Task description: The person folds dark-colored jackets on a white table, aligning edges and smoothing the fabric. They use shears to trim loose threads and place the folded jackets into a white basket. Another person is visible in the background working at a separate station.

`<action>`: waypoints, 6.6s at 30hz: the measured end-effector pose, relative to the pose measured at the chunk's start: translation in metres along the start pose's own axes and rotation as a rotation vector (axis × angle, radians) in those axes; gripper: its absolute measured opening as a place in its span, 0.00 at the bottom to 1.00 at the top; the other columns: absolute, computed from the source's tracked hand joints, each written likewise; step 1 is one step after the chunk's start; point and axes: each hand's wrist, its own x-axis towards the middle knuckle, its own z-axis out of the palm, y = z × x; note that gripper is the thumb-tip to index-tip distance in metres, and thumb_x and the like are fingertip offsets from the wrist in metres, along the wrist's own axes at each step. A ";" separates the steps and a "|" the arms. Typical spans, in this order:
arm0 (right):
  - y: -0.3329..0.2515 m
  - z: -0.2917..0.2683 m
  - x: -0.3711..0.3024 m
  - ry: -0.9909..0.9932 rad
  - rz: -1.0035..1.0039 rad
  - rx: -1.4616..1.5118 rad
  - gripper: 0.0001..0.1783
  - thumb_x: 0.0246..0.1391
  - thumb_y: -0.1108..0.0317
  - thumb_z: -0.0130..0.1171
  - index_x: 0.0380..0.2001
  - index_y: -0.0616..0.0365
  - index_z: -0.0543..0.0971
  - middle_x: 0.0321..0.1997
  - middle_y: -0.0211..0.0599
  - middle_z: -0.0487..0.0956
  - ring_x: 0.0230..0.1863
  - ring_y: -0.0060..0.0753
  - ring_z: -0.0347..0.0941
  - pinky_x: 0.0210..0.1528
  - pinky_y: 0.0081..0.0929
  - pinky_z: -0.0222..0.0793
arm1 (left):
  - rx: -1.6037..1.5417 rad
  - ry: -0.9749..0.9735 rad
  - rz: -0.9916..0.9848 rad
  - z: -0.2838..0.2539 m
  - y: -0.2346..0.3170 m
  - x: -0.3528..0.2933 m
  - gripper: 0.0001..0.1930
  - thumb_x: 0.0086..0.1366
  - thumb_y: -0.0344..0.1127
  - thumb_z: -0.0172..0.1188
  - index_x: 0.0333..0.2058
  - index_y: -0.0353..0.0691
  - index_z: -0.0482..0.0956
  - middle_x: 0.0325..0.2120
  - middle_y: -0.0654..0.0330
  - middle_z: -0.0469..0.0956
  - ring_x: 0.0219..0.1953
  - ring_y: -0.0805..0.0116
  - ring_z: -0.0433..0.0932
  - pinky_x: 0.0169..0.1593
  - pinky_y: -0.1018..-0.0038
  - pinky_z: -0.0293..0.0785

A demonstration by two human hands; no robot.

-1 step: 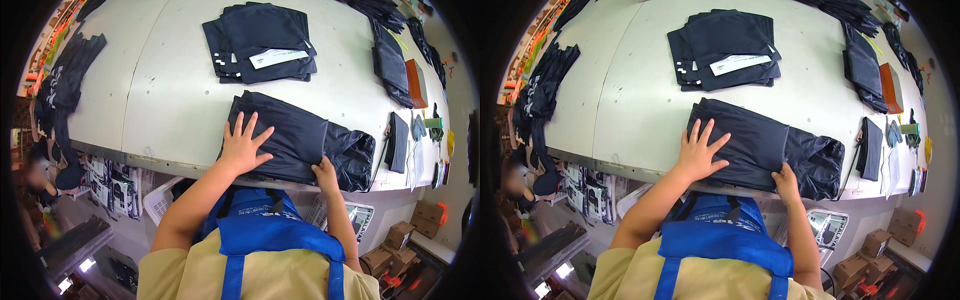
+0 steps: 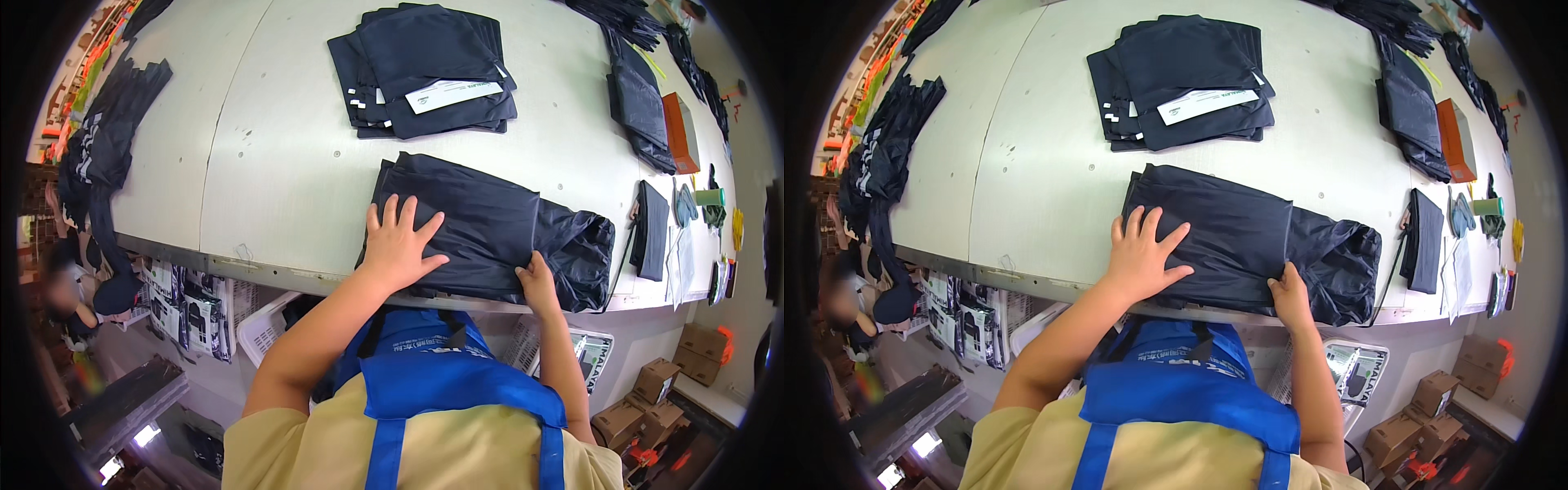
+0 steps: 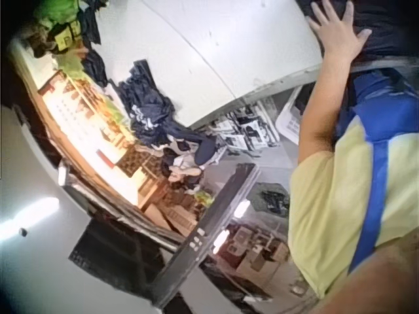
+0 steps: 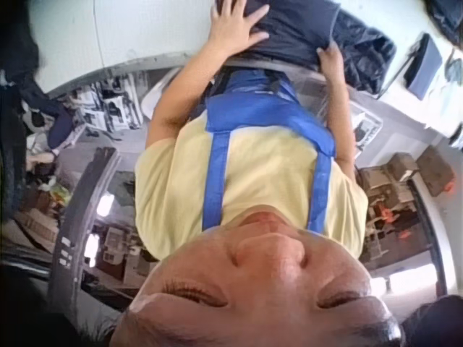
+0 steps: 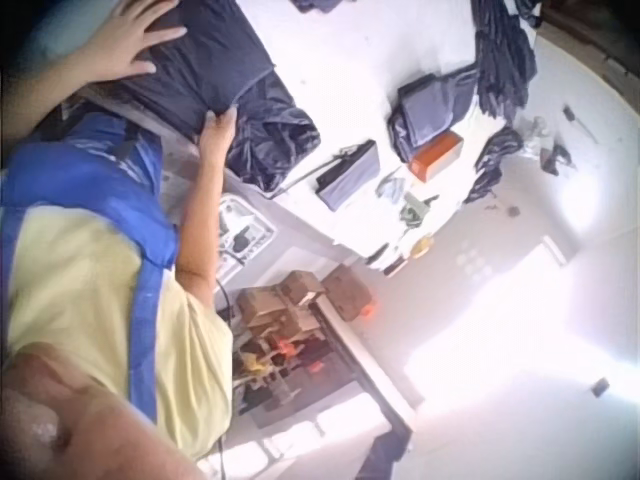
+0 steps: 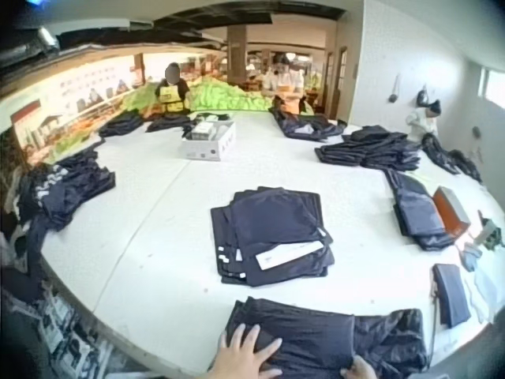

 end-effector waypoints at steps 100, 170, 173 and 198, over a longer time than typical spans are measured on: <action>-0.087 -0.067 -0.004 -0.084 -0.410 -0.296 0.18 0.54 0.62 0.60 0.44 0.62 0.79 0.25 0.41 0.73 0.26 0.42 0.70 0.32 0.33 0.67 | -0.487 0.432 0.384 -0.001 0.083 0.029 0.14 0.37 0.17 0.67 0.25 0.37 0.77 0.19 0.60 0.68 0.21 0.63 0.70 0.23 0.71 0.64; -0.069 -0.061 -0.008 -0.064 -0.378 -0.236 0.12 0.40 0.71 0.69 0.31 0.61 0.81 0.28 0.36 0.79 0.26 0.31 0.74 0.28 0.25 0.70 | -1.688 -0.294 -0.495 0.024 0.130 0.027 0.07 0.59 0.27 0.64 0.26 0.36 0.73 0.19 0.63 0.73 0.19 0.77 0.70 0.24 0.81 0.64; -0.067 -0.059 -0.008 -0.040 -0.412 -0.243 0.12 0.39 0.71 0.70 0.30 0.61 0.81 0.28 0.36 0.79 0.26 0.31 0.74 0.28 0.25 0.70 | -1.678 -0.312 -0.501 0.024 0.129 0.026 0.07 0.59 0.27 0.64 0.26 0.35 0.74 0.19 0.63 0.73 0.19 0.77 0.70 0.24 0.81 0.64; -0.074 -0.062 -0.015 0.149 -0.798 -0.552 0.10 0.35 0.70 0.69 0.26 0.54 0.80 0.27 0.26 0.78 0.25 0.30 0.72 0.29 0.27 0.64 | -1.593 -0.309 -0.496 0.021 0.130 0.028 0.09 0.58 0.27 0.65 0.24 0.36 0.71 0.18 0.63 0.72 0.18 0.78 0.70 0.23 0.81 0.64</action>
